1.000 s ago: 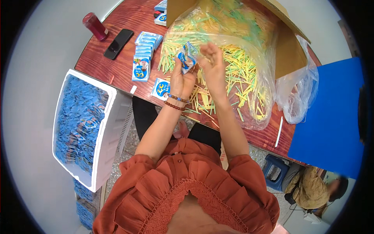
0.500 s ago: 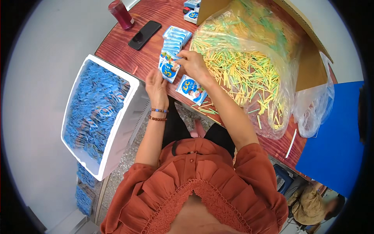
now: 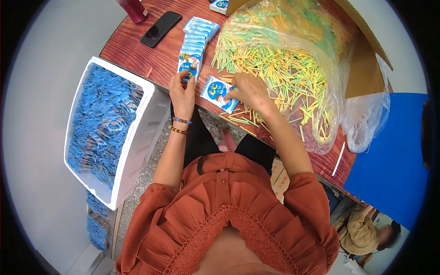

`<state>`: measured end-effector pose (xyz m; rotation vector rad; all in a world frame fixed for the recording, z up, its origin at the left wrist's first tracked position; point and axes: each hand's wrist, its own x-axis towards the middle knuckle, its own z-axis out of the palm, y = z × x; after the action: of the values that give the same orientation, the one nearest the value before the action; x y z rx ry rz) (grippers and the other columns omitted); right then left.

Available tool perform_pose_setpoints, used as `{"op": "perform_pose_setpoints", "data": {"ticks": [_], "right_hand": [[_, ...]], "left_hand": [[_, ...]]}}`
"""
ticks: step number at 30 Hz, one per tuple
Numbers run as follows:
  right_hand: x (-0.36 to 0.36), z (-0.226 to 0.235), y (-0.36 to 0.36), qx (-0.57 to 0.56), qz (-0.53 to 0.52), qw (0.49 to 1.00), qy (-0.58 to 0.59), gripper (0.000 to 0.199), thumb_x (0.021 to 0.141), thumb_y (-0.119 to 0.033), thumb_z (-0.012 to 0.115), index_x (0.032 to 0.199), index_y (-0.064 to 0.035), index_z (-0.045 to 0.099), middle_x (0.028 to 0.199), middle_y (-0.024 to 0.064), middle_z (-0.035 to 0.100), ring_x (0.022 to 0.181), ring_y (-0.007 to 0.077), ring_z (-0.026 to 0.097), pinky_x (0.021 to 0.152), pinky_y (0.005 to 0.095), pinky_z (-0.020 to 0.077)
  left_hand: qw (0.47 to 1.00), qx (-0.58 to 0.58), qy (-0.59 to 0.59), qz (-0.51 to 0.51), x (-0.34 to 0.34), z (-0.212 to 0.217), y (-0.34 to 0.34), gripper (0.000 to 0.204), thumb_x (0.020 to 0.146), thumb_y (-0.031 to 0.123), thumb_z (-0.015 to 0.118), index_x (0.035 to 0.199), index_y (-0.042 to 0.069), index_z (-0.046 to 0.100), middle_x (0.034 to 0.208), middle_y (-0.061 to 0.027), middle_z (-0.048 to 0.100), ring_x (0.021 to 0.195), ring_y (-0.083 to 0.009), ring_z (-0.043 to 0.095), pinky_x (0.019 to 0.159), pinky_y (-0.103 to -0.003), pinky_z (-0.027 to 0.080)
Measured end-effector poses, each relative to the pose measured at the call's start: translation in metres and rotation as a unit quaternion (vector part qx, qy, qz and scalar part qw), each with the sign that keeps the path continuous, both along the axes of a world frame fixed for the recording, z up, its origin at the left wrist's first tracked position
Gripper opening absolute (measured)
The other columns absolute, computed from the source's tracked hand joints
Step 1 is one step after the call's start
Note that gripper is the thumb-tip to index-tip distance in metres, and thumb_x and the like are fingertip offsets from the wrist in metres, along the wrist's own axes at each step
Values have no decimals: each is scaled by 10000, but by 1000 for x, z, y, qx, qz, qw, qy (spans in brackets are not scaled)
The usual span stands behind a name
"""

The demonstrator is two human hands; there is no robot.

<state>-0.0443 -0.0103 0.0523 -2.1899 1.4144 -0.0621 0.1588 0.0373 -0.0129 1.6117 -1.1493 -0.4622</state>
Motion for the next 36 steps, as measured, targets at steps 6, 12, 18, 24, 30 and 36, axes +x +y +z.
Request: {"op": "perform_pose_setpoints", "data": {"ticks": [6, 12, 18, 24, 30, 36], "right_hand": [[-15, -37, 6, -125, 3, 988, -87, 287, 760, -304, 702, 824, -25, 680, 812, 164, 652, 788, 306, 626, 676, 415, 462], [-38, -33, 2, -116, -84, 969, -201, 175, 808, -184, 675, 897, -35, 693, 785, 99, 662, 684, 229, 632, 650, 340, 479], [-62, -17, -1, 171, -98, 857, -476, 122, 835, -90, 691, 905, 4, 657, 826, 25, 660, 742, 71, 615, 625, 224, 485], [-78, -8, 21, 195, -194, 762, -586, 148, 840, -79, 691, 954, 14, 676, 817, 26, 682, 719, 66, 627, 635, 204, 505], [-75, -15, 27, 119, -225, 788, -561, 121, 840, -87, 691, 901, 18, 700, 782, 18, 679, 698, 37, 604, 619, 193, 486], [-78, -25, 26, 69, -232, 820, -518, 180, 909, -141, 612, 876, 15, 695, 759, -3, 661, 726, 38, 583, 642, 207, 458]], "left_hand": [[998, 3, 69, -4, 4, 0, 3, 280, 851, 128, 648, 1087, -16, 610, 1052, -140, 606, 889, -218, 612, 754, -330, 501], [994, -68, -71, -55, -18, 29, 0, 320, 834, 141, 687, 1108, -1, 601, 1055, -105, 610, 997, -189, 569, 799, -314, 485], [908, 81, 286, -295, -75, 51, -14, 205, 835, 128, 709, 972, -11, 649, 889, -49, 672, 771, -86, 612, 652, -215, 476], [871, 44, 414, -259, -100, 44, -13, 109, 870, 92, 672, 932, 3, 684, 807, -13, 688, 672, -28, 601, 564, -172, 456], [857, 22, 476, -198, -113, 35, -11, 131, 900, 87, 638, 983, -10, 669, 901, -27, 683, 741, -46, 613, 621, -192, 479], [825, 42, 522, -211, -114, 26, -15, 146, 935, 135, 603, 947, 0, 656, 895, -8, 657, 774, -68, 613, 673, -227, 506]]}}
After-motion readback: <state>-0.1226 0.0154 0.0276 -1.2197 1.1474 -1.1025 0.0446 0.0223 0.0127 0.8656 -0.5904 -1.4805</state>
